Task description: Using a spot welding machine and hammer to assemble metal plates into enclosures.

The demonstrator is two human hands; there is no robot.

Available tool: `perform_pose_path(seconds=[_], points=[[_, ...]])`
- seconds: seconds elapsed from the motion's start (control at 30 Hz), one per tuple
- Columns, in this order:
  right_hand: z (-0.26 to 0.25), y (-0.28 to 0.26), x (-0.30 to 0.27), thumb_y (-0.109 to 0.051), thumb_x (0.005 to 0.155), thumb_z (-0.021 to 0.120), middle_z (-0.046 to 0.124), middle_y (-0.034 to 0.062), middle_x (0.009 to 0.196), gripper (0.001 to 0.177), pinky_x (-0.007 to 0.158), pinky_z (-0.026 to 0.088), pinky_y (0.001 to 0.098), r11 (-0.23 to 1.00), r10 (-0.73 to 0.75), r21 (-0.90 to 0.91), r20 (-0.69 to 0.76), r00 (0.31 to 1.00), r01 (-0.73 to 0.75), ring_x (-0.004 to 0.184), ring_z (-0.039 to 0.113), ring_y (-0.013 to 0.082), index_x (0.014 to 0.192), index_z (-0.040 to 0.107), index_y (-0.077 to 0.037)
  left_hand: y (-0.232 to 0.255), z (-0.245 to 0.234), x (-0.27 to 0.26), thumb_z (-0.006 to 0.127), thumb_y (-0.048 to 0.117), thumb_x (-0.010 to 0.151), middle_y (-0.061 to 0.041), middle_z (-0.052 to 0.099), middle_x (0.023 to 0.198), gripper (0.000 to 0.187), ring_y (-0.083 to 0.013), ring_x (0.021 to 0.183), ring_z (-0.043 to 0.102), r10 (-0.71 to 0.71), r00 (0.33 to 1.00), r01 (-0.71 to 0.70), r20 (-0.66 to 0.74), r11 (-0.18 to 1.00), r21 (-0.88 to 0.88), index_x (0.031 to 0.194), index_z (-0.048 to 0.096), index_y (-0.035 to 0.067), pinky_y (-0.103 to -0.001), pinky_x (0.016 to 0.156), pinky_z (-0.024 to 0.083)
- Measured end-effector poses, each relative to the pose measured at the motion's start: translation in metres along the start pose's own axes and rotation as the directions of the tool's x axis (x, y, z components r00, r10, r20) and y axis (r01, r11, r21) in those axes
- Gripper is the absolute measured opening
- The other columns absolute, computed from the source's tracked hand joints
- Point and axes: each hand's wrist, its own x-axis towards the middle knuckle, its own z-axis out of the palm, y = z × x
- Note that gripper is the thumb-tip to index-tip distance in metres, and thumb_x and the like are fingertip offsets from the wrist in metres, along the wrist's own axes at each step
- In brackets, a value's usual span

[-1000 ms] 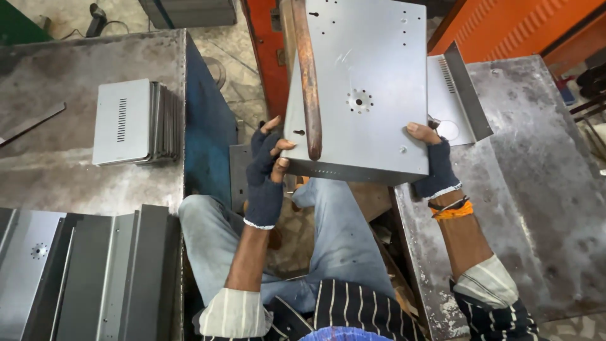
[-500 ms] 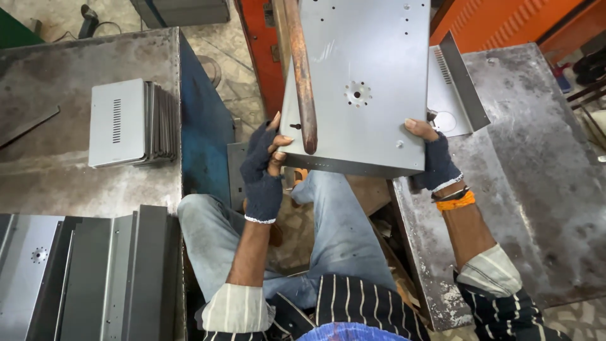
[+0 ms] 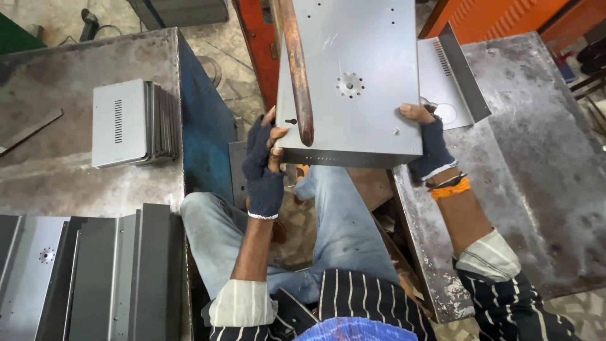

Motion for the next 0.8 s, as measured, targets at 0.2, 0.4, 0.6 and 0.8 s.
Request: perform_pose_path(seconds=[0.2,0.4,0.6,0.8], points=[[0.053,-0.024,-0.032,-0.021,0.083,0.068,0.071,0.0113,0.096,0.032,0.077,0.061,0.0350,0.985,-0.049,0.162,-0.067,0.997,0.059,0.084,0.072,0.0236,0.108,0.066,0.000,-0.005,0.006,-0.006,0.053,0.026,0.112,-0.016,0.055,0.154,0.030,-0.0306,0.146,0.051,-0.026,0.999,0.023,-0.042,0.997,-0.070,0.123,0.067,0.002,-0.043,0.126,0.037],[0.047,-0.019,-0.032,-0.021,0.082,0.069,0.072,0.0127,0.097,0.037,0.077,0.061,0.0337,0.975,-0.178,0.121,-0.060,0.982,0.184,0.083,0.072,0.0238,0.111,0.067,0.002,-0.022,0.012,-0.014,0.053,0.029,0.114,-0.014,0.052,0.158,0.034,-0.0268,0.149,0.049,-0.048,0.998,0.037,-0.044,0.977,-0.212,0.126,0.066,0.001,-0.042,0.128,0.036],[0.048,-0.018,-0.034,-0.021,0.082,0.069,0.071,0.0113,0.095,0.032,0.075,0.062,0.0339,0.974,-0.139,0.167,-0.093,0.986,0.153,0.083,0.072,0.0230,0.107,0.067,0.000,-0.029,0.014,-0.019,0.053,0.033,0.113,-0.012,0.051,0.158,0.038,-0.0229,0.144,0.051,-0.106,0.992,0.092,-0.065,0.978,-0.185,0.126,0.066,-0.001,-0.039,0.124,0.038],[0.026,-0.003,-0.023,-0.020,0.086,0.072,0.071,0.0132,0.100,0.033,0.080,0.062,0.0354,0.967,-0.095,0.232,-0.059,0.994,0.106,0.086,0.073,0.0244,0.110,0.065,0.002,-0.010,0.017,-0.021,0.061,0.030,0.110,-0.010,0.059,0.151,0.035,-0.0165,0.129,0.055,-0.218,0.969,0.168,-0.118,0.928,-0.333,0.122,0.066,-0.002,-0.034,0.113,0.041]])
